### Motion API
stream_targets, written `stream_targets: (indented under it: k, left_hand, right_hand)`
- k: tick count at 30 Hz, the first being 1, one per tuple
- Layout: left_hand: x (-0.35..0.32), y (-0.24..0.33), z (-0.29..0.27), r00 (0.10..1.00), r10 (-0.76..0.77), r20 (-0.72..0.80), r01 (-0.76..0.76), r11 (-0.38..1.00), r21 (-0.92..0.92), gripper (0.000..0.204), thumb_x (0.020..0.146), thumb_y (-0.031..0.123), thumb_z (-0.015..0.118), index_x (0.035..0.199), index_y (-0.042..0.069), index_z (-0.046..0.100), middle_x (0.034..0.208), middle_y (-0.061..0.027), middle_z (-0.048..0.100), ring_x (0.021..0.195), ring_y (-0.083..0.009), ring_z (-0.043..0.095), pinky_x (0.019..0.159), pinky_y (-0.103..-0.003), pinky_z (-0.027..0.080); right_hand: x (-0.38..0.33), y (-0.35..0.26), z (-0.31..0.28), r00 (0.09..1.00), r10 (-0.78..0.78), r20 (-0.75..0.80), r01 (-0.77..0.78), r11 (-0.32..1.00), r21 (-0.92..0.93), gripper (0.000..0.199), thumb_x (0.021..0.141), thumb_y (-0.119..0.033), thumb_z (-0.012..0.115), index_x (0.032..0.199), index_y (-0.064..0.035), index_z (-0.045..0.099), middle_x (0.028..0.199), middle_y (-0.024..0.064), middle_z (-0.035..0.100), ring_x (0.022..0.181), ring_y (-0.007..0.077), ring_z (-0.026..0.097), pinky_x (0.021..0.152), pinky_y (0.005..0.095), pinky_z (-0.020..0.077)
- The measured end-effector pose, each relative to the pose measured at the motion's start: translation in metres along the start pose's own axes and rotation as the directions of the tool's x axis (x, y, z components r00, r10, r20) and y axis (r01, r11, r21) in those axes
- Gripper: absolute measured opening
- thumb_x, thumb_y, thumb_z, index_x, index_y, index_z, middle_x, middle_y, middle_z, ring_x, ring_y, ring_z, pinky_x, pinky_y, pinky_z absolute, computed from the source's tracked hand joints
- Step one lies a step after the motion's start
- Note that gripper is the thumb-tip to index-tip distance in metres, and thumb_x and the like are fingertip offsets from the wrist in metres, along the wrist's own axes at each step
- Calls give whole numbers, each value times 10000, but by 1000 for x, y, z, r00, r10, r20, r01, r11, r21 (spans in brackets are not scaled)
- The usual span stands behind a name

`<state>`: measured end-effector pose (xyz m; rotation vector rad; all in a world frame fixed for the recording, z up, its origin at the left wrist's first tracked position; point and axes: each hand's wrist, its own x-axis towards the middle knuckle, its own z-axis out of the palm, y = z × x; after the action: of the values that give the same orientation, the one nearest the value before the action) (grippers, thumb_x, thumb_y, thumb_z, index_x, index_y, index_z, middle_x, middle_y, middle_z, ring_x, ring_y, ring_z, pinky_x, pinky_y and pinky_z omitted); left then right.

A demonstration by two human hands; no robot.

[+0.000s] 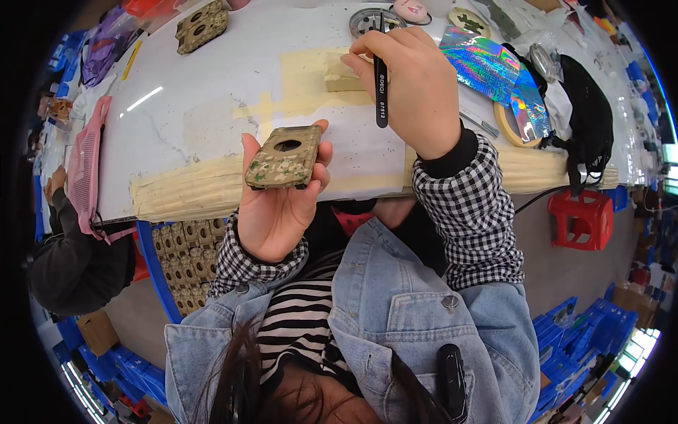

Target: Detallando una pieza de un tanque de juguete con un pincel y pinzas.

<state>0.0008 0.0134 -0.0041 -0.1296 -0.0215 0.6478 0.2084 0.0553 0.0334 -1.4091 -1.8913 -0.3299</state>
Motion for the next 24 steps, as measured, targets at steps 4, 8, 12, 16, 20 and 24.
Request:
stream_targets:
  k: [4,8,12,16,20,24]
  left_hand:
    - [0,1,0,1000,-8,7,8,1000,-2,663,928,534,316,1347,22,283,1194,-210,497,1047,-293,567,901,-367,520]
    - [0,2,-1,999,-32,28,33,999,-39,678,932,542,288,1344,2,287,1193,-229,501,1037,-301,576,896,-367,523]
    - [3,1,-1,994,-81,68,86,993,-78,696,931,555,266,1339,-8,295,1204,-241,496,1030,-309,584,887,-361,528]
    - [1,-1,-5,993,-72,90,77,996,-51,703,926,564,268,1323,-13,323,1223,-248,463,1027,-312,578,879,-357,533]
    - [0,-1,-7,991,-83,104,92,992,-86,711,919,571,295,1316,-18,322,1256,-256,400,1036,-324,553,882,-374,531]
    - [-1,-1,-8,991,-82,109,92,992,-91,713,918,573,294,1308,-23,322,1256,-255,398,1039,-327,553,881,-379,532]
  right_hand:
    - [3,-2,-9,989,-44,-142,52,997,51,124,732,-92,705,835,-58,645,724,68,609,681,223,560,605,310,447]
    - [1,-37,-37,978,185,-95,-130,900,415,104,787,-47,668,881,-17,634,786,54,630,716,140,573,651,247,450]
    - [-13,-55,-42,947,277,161,-291,533,794,109,880,-60,578,958,17,582,839,50,608,773,89,573,695,213,453]
    - [-19,-68,-37,879,325,349,-440,273,855,114,910,-97,542,945,12,548,819,44,591,748,83,591,672,205,462]
    - [-20,-70,-36,852,325,412,-491,216,844,112,913,-105,537,924,6,542,790,40,592,717,85,594,630,205,464]
    - [-19,-71,-37,846,299,441,-509,207,836,110,911,-105,540,924,4,541,762,43,597,689,78,577,607,203,457]
